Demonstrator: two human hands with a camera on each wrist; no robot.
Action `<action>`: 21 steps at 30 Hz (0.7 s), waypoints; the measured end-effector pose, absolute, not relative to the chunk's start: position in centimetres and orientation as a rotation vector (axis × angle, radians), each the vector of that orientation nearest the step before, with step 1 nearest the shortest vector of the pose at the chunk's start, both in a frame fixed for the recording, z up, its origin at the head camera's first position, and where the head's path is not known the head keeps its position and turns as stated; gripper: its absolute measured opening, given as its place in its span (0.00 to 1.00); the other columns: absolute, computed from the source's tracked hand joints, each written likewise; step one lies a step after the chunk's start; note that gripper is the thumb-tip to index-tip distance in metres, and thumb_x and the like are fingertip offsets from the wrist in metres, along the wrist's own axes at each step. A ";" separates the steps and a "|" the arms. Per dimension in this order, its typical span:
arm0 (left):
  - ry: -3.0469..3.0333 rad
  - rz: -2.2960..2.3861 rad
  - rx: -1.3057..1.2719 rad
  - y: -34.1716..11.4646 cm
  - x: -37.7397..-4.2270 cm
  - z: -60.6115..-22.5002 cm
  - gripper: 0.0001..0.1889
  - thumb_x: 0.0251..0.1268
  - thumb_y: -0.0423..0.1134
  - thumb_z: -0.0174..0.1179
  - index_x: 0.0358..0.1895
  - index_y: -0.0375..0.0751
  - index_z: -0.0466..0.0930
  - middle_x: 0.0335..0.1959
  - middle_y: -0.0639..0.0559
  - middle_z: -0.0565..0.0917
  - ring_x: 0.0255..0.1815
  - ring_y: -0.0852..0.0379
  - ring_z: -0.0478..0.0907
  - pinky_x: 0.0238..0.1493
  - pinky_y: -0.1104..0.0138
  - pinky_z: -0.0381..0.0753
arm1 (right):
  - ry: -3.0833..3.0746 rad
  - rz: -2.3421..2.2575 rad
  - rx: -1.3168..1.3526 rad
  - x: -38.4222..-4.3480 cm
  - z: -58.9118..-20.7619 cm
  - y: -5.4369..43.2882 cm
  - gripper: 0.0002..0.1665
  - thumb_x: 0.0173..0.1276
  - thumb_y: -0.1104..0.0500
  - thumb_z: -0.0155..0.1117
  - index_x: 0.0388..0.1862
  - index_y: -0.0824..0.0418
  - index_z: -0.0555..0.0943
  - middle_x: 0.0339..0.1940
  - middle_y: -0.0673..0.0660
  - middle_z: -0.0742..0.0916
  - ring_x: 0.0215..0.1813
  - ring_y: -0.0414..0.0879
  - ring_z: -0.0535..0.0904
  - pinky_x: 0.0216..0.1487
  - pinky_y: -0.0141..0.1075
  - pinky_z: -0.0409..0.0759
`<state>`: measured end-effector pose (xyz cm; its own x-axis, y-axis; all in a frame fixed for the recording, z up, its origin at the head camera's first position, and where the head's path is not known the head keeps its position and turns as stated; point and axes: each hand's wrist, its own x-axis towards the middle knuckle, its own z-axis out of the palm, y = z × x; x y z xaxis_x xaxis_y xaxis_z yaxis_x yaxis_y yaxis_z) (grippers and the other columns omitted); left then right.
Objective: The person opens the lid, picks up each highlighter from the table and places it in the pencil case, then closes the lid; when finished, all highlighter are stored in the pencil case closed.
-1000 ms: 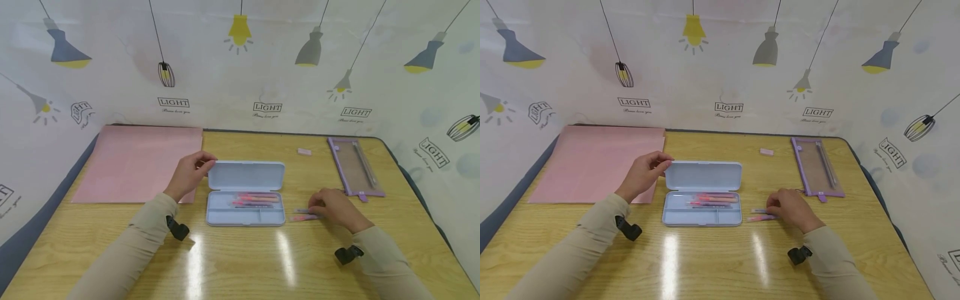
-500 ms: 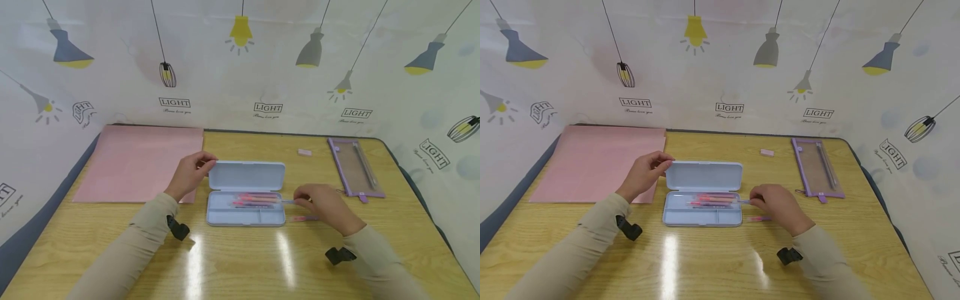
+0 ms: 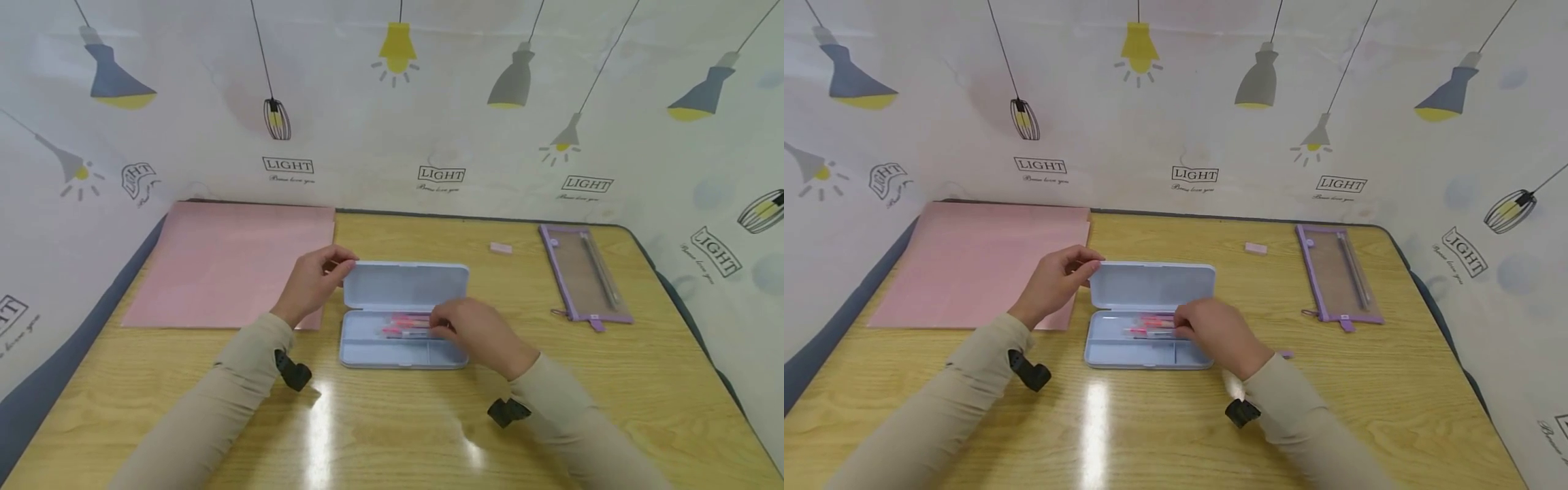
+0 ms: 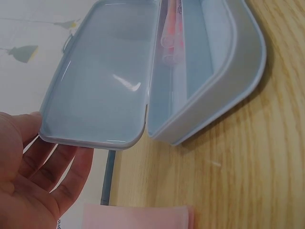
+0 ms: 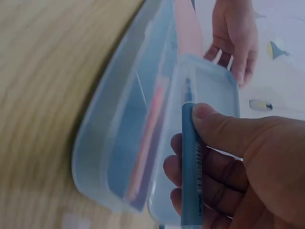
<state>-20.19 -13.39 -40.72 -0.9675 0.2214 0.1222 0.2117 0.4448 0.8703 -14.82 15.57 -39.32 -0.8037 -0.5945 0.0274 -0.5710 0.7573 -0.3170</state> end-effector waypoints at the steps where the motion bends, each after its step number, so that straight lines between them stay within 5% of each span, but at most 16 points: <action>1: 2.661 1.604 0.400 -13.4 -20.2 -40.7 0.11 0.75 0.43 0.56 0.50 0.42 0.82 0.44 0.46 0.84 0.39 0.51 0.82 0.42 0.53 0.86 | 2.876 -0.474 -0.983 -14.7 -39.5 15.1 0.04 0.67 0.56 0.68 0.33 0.53 0.85 0.28 0.44 0.85 0.30 0.35 0.75 0.34 0.32 0.78; 12: 2.658 1.608 0.391 -13.2 -20.3 -40.5 0.10 0.75 0.42 0.56 0.50 0.42 0.82 0.45 0.46 0.84 0.39 0.51 0.82 0.43 0.51 0.86 | 2.884 -0.402 -1.245 -13.3 -40.7 10.6 0.13 0.63 0.57 0.70 0.22 0.51 0.77 0.22 0.44 0.79 0.26 0.37 0.71 0.29 0.31 0.73; 21: 2.682 1.581 0.386 -13.3 -20.2 -40.6 0.10 0.75 0.42 0.56 0.50 0.43 0.82 0.45 0.46 0.85 0.39 0.52 0.83 0.40 0.59 0.86 | 2.810 -0.467 -1.234 -12.9 -41.9 8.8 0.05 0.69 0.61 0.65 0.33 0.52 0.85 0.31 0.46 0.84 0.35 0.37 0.78 0.40 0.31 0.81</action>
